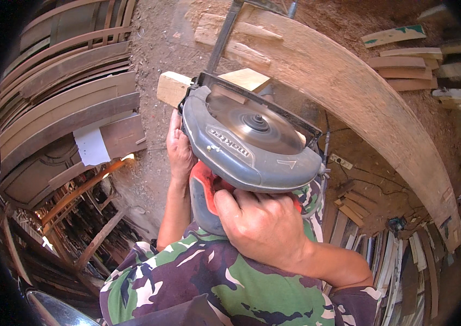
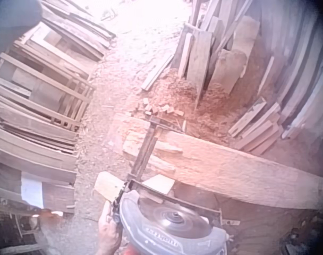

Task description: The person uses a circular saw to cut a small block of wood that is clamped to a larger beam, then releases the clamp and picks up the wooden pieces.

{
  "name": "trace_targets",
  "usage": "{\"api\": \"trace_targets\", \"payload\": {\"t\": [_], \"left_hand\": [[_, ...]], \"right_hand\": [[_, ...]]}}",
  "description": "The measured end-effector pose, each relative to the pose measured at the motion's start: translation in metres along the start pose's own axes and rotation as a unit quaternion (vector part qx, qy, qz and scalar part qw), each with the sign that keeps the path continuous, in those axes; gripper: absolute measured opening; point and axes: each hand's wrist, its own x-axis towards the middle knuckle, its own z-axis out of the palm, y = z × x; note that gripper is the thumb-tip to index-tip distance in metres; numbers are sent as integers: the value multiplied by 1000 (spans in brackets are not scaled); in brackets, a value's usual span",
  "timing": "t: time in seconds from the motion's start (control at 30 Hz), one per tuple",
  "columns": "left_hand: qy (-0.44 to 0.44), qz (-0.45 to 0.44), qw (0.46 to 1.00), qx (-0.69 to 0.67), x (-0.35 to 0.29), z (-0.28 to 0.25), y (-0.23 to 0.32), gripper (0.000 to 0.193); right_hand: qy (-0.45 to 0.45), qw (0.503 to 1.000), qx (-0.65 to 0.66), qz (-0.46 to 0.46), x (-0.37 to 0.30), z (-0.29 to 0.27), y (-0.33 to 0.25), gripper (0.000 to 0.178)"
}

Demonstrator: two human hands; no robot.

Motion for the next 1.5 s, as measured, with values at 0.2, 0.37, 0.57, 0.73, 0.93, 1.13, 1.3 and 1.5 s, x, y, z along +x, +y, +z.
{"api": "trace_targets", "payload": {"t": [0.2,0.37,0.57,0.73,0.93,1.13,1.3,1.5], "left_hand": [[4,-8,1000,5,3,-3,2,80],[5,-8,1000,-3,5,-4,2,81],[-1,2,1000,-3,7,-8,2,81],[1,3,1000,2,9,-10,3,82],[3,2,1000,-17,11,-13,3,82],[-1,7,1000,-19,14,-14,2,82],[-7,2,1000,-22,16,-15,3,80],[-6,-9,999,-34,18,-18,5,78]], "right_hand": [[-17,999,30,30,3,0,-5,30],[-2,1000,11,16,5,3,-4,15],[8,1000,-1,2,9,5,-4,8],[8,1000,3,-2,11,7,-3,8],[10,1000,-2,-7,16,8,-5,8],[12,1000,-3,-6,18,11,-5,8],[5,1000,-8,-5,22,13,-9,8],[0,1000,-9,1,27,16,-13,8]]}}
